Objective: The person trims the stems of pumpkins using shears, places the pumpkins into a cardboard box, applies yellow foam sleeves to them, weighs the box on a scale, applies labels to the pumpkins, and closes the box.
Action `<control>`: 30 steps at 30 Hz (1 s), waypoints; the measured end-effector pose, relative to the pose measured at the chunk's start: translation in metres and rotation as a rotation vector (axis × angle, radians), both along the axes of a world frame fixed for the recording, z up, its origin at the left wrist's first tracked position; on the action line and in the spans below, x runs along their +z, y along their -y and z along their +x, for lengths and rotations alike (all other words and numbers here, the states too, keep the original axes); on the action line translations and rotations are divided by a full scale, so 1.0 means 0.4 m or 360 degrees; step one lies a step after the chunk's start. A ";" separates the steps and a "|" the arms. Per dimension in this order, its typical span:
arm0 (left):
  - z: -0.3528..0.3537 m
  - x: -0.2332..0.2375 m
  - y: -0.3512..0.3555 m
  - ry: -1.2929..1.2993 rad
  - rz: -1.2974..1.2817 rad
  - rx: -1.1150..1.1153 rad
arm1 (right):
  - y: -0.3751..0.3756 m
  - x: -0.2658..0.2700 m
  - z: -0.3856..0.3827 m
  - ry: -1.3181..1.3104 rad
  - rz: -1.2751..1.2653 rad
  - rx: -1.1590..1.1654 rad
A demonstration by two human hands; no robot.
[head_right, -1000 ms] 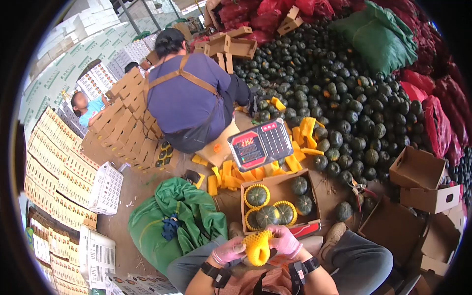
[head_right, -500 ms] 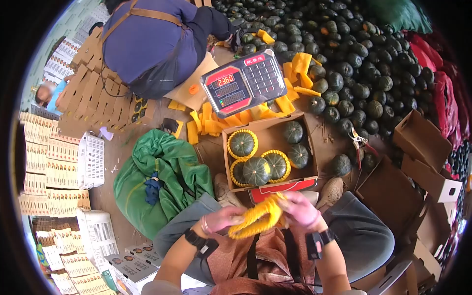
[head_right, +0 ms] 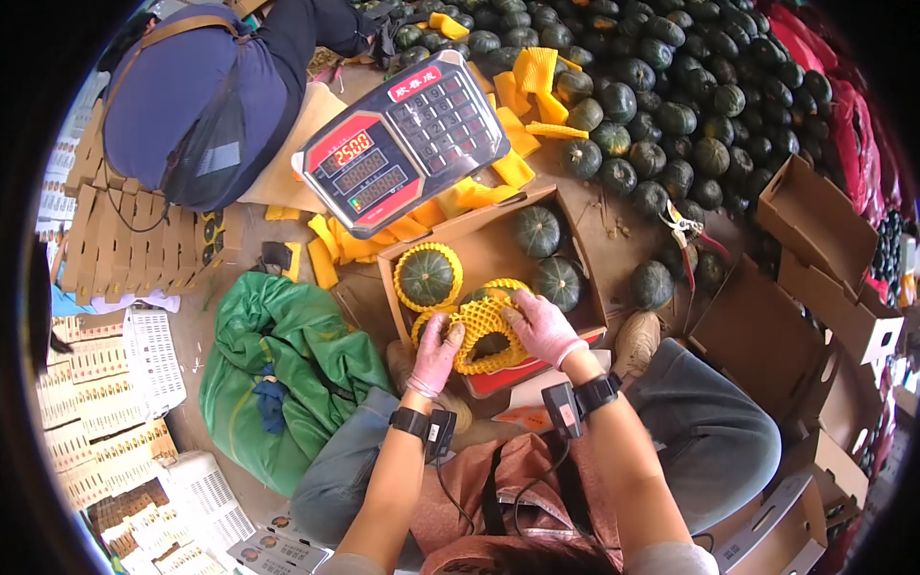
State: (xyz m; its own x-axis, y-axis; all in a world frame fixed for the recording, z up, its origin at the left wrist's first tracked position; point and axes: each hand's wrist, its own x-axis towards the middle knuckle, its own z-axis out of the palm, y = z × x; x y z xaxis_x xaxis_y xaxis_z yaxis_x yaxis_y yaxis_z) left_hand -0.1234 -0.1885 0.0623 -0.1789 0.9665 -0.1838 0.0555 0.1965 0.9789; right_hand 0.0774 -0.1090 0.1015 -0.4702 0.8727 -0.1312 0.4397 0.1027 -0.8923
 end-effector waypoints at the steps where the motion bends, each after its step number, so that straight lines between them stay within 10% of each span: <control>1: -0.007 -0.008 -0.011 -0.0001 -0.0025 -0.0042 | -0.016 -0.019 0.008 -0.0031 0.0024 0.0062; 4: -0.015 -0.006 -0.052 0.0024 0.0009 -0.0084 | -0.050 -0.077 -0.001 -0.0241 0.0493 0.0063; 17: 0.011 -0.112 -0.140 0.0276 -0.0132 0.0311 | -0.050 -0.144 -0.002 -0.0070 0.0048 -0.0678; 21: 0.017 -0.013 -0.125 -0.1213 -0.0039 0.0203 | -0.019 -0.071 -0.007 0.0374 0.0558 -0.0822; 23: 0.007 0.034 -0.094 -0.0733 0.0117 0.0117 | 0.009 -0.008 0.017 0.0157 0.0834 -0.0551; 25: -0.002 0.072 -0.078 -0.1122 0.0622 -0.0311 | 0.039 0.024 0.028 0.0536 0.0992 -0.0057; 30: -0.006 0.025 -0.048 -0.0364 0.0169 -0.0574 | 0.090 -0.020 0.005 0.0507 0.0565 -0.0397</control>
State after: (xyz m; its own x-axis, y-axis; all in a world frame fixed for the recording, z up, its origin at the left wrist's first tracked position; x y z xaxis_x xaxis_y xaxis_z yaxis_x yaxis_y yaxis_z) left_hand -0.1258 -0.1691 0.0724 0.1488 0.9860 -0.0751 0.3199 0.0239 0.9471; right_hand 0.0796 -0.1450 0.0933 -0.2283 0.9694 0.0899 0.7323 0.2318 -0.6403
